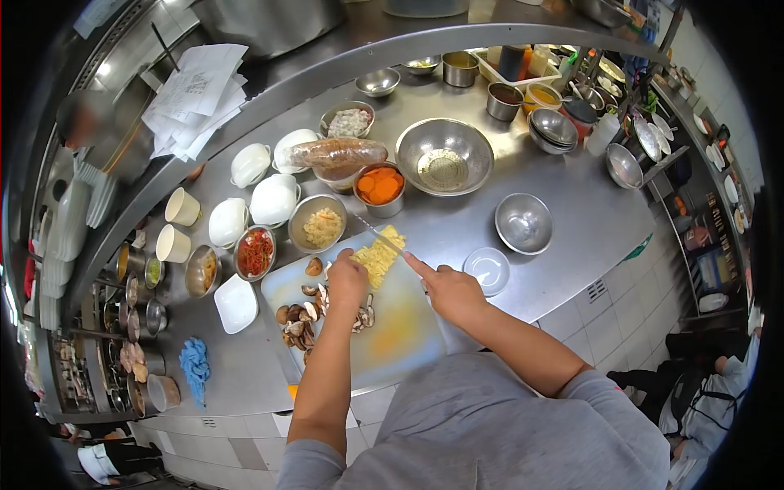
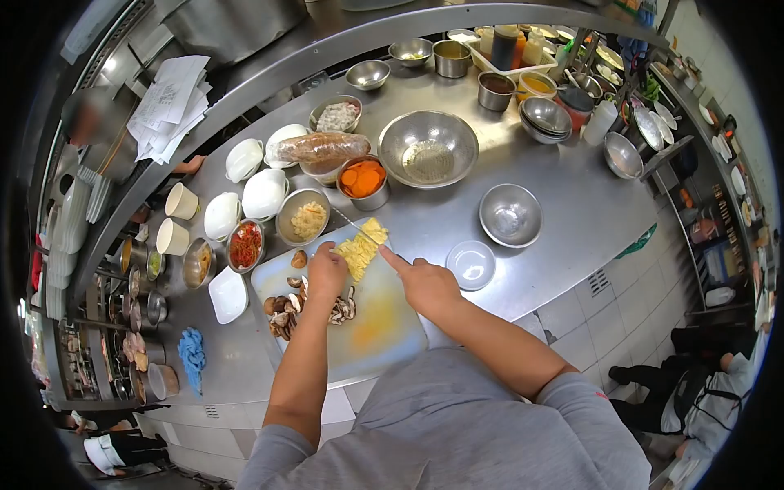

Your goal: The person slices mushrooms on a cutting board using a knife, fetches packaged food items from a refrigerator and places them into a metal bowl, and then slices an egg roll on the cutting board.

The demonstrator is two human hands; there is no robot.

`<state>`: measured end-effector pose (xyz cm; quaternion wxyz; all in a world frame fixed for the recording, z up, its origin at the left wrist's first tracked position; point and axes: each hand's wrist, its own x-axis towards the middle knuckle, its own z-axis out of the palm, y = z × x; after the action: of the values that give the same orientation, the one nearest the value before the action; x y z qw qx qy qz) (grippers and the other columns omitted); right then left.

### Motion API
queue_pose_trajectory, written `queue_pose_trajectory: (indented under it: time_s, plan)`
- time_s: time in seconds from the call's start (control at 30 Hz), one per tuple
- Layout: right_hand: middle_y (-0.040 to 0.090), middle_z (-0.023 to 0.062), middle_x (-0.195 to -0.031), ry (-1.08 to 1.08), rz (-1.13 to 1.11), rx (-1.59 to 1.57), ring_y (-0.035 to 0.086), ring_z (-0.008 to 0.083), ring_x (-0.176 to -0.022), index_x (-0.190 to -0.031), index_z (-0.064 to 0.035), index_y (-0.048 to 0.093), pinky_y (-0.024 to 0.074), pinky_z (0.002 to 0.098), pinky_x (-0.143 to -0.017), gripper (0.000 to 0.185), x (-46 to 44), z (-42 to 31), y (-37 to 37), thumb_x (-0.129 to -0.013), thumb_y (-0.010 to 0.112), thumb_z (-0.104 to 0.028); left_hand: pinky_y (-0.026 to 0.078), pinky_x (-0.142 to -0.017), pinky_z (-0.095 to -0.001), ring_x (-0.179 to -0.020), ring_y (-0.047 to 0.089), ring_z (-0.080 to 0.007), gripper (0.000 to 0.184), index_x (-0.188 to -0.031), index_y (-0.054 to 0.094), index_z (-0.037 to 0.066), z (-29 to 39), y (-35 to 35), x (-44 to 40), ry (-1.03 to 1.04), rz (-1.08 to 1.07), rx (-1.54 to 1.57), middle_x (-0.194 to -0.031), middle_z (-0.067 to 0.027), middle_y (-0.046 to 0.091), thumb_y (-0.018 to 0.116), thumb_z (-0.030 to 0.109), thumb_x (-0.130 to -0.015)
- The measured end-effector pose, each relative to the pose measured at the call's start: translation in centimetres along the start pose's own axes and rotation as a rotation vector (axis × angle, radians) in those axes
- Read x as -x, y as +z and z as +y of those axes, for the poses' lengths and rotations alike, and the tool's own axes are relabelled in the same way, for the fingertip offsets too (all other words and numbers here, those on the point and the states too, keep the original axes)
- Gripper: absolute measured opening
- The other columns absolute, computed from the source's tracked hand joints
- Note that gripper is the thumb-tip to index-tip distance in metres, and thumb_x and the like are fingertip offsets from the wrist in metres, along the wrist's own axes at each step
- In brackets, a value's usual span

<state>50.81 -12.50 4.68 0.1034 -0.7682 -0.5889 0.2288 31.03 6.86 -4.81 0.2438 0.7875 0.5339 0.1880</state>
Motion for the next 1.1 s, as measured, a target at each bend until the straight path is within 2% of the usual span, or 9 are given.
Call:
queue_pose_trajectory:
  time_s: [0.3,0.37,0.5,0.57,0.6,0.67,0.83,0.93,1.1]
  plan:
    - [0.072,0.0222,-0.103,-0.003,0.017,-0.03,0.076,0.042,-0.087,-0.174,-0.0418,0.03,0.0629,0.0536,-0.079,0.074,-0.5,1.7,0.0,-0.108,0.055,-0.018,0.059,-0.083,-0.0421,-0.089,0.07,-0.0313,0.048,-0.135,0.068,-0.002,0.2,-0.2,0.9,0.039,0.073,-0.008,-0.103,-0.0168,0.068,0.071,0.003,-0.087]
    - [0.072,0.0221,-0.102,-0.031,0.036,-0.027,0.076,0.0421,-0.085,-0.173,-0.0414,0.03,0.0629,0.0535,-0.078,0.073,-0.6,1.5,-0.7,-0.109,0.055,-0.018,0.055,-0.098,-0.0491,-0.107,0.067,-0.0408,0.051,-0.137,0.064,-0.005,1.2,-1.0,1.0,-0.038,-0.009,0.042,-0.115,-0.0237,0.069,0.069,0.004,-0.087]
    - [0.072,0.0222,-0.101,-0.006,0.032,-0.02,0.076,0.0425,-0.086,-0.173,-0.0417,0.032,0.0628,0.0533,-0.077,0.067,-0.8,2.4,-0.3,-0.113,0.054,-0.024,0.055,-0.099,-0.0492,-0.107,0.067,-0.041,0.051,-0.138,0.064,-0.005,1.2,-0.9,1.1,-0.047,-0.022,0.045,-0.116,-0.0251,0.068,0.069,0.004,-0.087]
    - [0.072,0.0224,-0.102,-0.013,0.038,-0.013,0.076,0.0427,-0.086,-0.173,-0.0417,0.032,0.0628,0.0532,-0.077,0.065,-0.6,2.5,-0.4,-0.113,0.054,-0.026,0.059,-0.082,-0.0417,-0.088,0.069,-0.0315,0.05,-0.137,0.067,-0.004,0.9,-0.3,1.0,0.021,0.075,-0.006,-0.105,-0.0179,0.067,0.071,0.002,-0.087]
    - [0.072,0.0214,-0.1,-0.009,0.055,-0.01,0.076,0.0418,-0.083,-0.172,-0.0415,0.034,0.0625,0.0527,-0.075,0.066,-0.5,2.6,-0.8,-0.112,0.055,-0.023,0.059,-0.082,-0.0417,-0.088,0.069,-0.0315,0.05,-0.137,0.067,-0.004,0.7,-0.2,0.9,0.023,0.078,-0.005,-0.105,-0.0179,0.067,0.071,0.002,-0.087]
    - [0.072,0.0204,-0.099,-0.01,0.069,-0.003,0.076,0.041,-0.08,-0.172,-0.0413,0.035,0.0623,0.0522,-0.073,0.068,-0.2,2.7,-1.0,-0.111,0.055,-0.02,0.054,-0.104,-0.0504,-0.114,0.067,-0.0434,0.055,-0.141,0.062,-0.008,1.8,-1.1,1.1,-0.14,-0.045,0.069,-0.122,-0.0283,0.069,0.069,0.007,-0.088]
    - [0.071,0.015,-0.094,-0.026,0.214,0.14,0.073,0.0353,-0.067,-0.17,-0.0412,0.039,0.0603,0.0487,-0.064,0.081,0.3,4.2,0.5,-0.099,0.062,-0.01,0.053,-0.107,-0.0519,-0.119,0.065,-0.0477,0.056,-0.138,0.06,-0.013,0.2,0.2,1.5,-0.091,-0.035,0.018,-0.123,-0.0336,0.068,0.07,0.011,-0.089]
    - [0.071,0.015,-0.094,-0.008,0.146,0.216,0.074,0.035,-0.069,-0.171,-0.0415,0.038,0.0605,0.0486,-0.064,0.085,0.4,3.8,0.9,-0.096,0.063,-0.01,0.052,-0.108,-0.0527,-0.12,0.063,-0.05,0.054,-0.134,0.06,-0.015,1.6,-0.4,1.1,-0.087,-0.087,-0.033,-0.121,-0.0364,0.067,0.07,0.012,-0.088]
    - [0.071,0.015,-0.092,-0.039,0.128,0.174,0.074,0.035,-0.07,-0.169,-0.0427,0.042,0.0616,0.0505,-0.067,0.076,1.7,2.6,0.7,-0.101,0.062,-0.014,0.051,-0.106,-0.0547,-0.117,0.063,-0.0514,0.044,-0.123,0.062,-0.014,2.2,-0.6,1.5,-0.08,-0.099,-0.055,-0.118,-0.037,0.068,0.069,0.011,-0.087]
